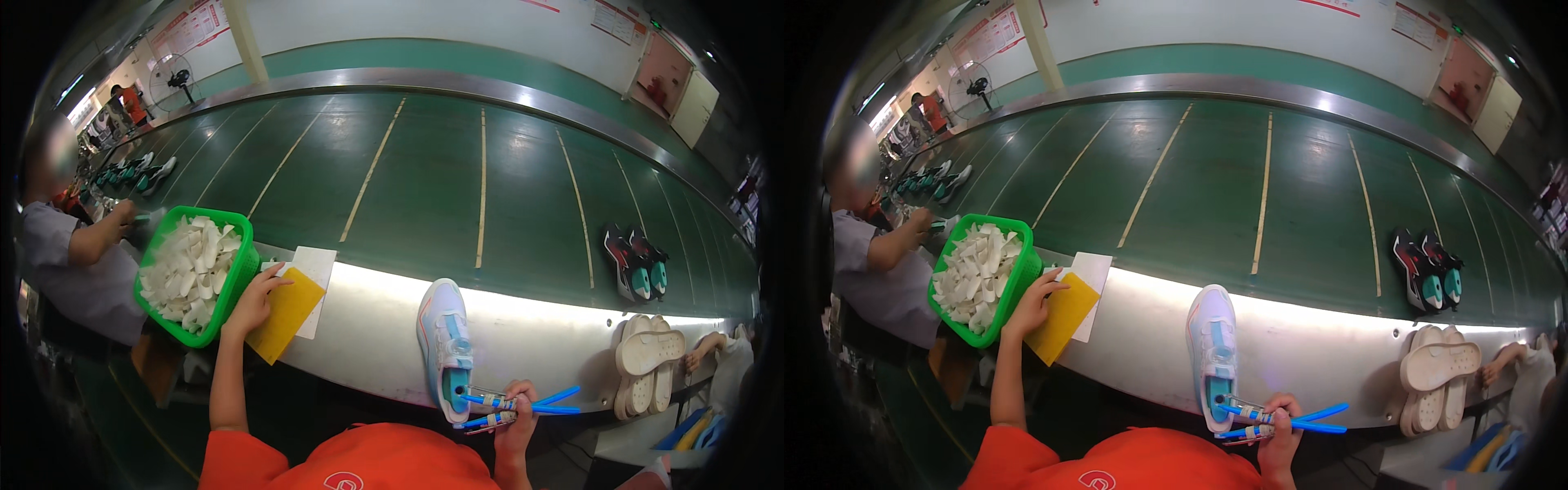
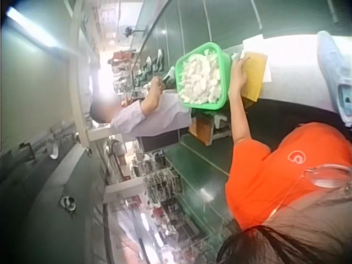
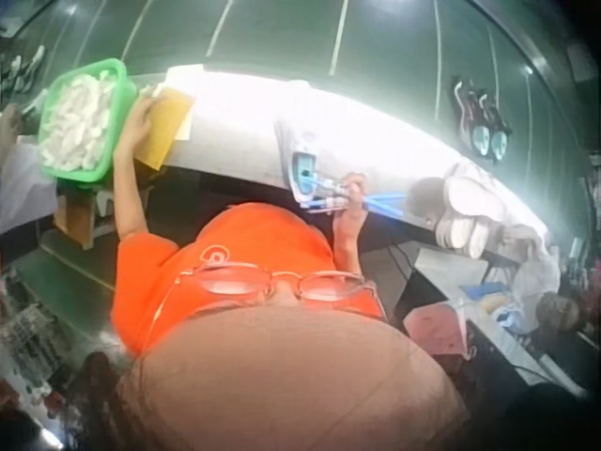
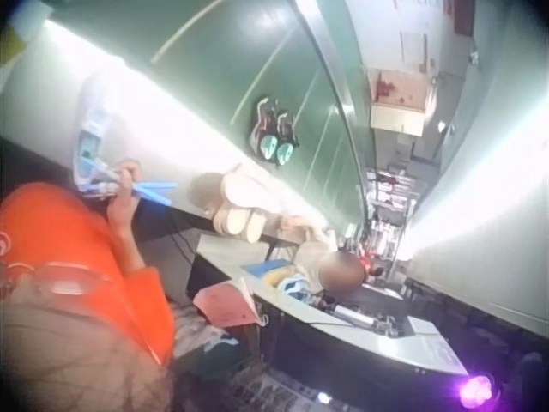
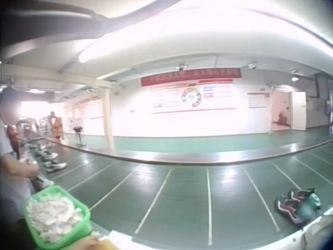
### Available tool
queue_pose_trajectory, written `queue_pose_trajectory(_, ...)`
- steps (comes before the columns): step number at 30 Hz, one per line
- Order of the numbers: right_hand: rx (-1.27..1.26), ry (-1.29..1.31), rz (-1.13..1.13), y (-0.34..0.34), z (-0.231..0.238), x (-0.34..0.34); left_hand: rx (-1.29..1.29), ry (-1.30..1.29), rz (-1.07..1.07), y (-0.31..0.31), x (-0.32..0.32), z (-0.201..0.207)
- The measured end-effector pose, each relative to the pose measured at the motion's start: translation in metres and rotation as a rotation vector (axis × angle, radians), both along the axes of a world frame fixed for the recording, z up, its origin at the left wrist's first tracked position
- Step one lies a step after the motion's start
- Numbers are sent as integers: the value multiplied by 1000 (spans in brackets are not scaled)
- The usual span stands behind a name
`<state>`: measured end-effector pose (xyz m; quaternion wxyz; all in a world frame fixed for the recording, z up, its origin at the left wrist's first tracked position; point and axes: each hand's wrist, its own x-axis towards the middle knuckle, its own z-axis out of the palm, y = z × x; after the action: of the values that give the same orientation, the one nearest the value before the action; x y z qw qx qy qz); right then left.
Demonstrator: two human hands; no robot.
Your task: The person marks the soles of shoes using a blue pen and a yellow ruler. They handle a black shoe and a white shoe, placing the ruler on the sole and drawing lines. The person also picks up and examines the shoes before and after marking.
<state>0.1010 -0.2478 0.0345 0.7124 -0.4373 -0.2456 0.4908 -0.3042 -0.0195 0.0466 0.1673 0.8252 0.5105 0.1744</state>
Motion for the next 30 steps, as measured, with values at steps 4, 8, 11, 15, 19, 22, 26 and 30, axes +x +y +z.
queue_pose_trajectory(4,-3,-6,-153,-4,9,1,214,-65,48,-7,45,1)
queue_pose_trajectory(8,-49,-7,-217,-7,1,10,209,-188,-57,-19,144,-3)
queue_pose_trajectory(11,-79,-16,-206,-3,12,11,-50,-130,-88,-4,213,-17)
queue_pose_trajectory(15,-27,-120,-287,-3,23,6,-196,30,-147,13,273,-30)
queue_pose_trajectory(19,80,-248,-403,-7,32,0,-375,-389,-111,21,284,-55)
queue_pose_trajectory(22,156,-415,-546,-8,33,-5,-605,-891,-88,15,285,-36)
queue_pose_trajectory(26,432,-613,-529,-22,37,3,-431,-1032,-342,-42,265,66)
queue_pose_trajectory(30,481,-954,-946,-10,45,-4,-120,-878,-634,-86,258,79)
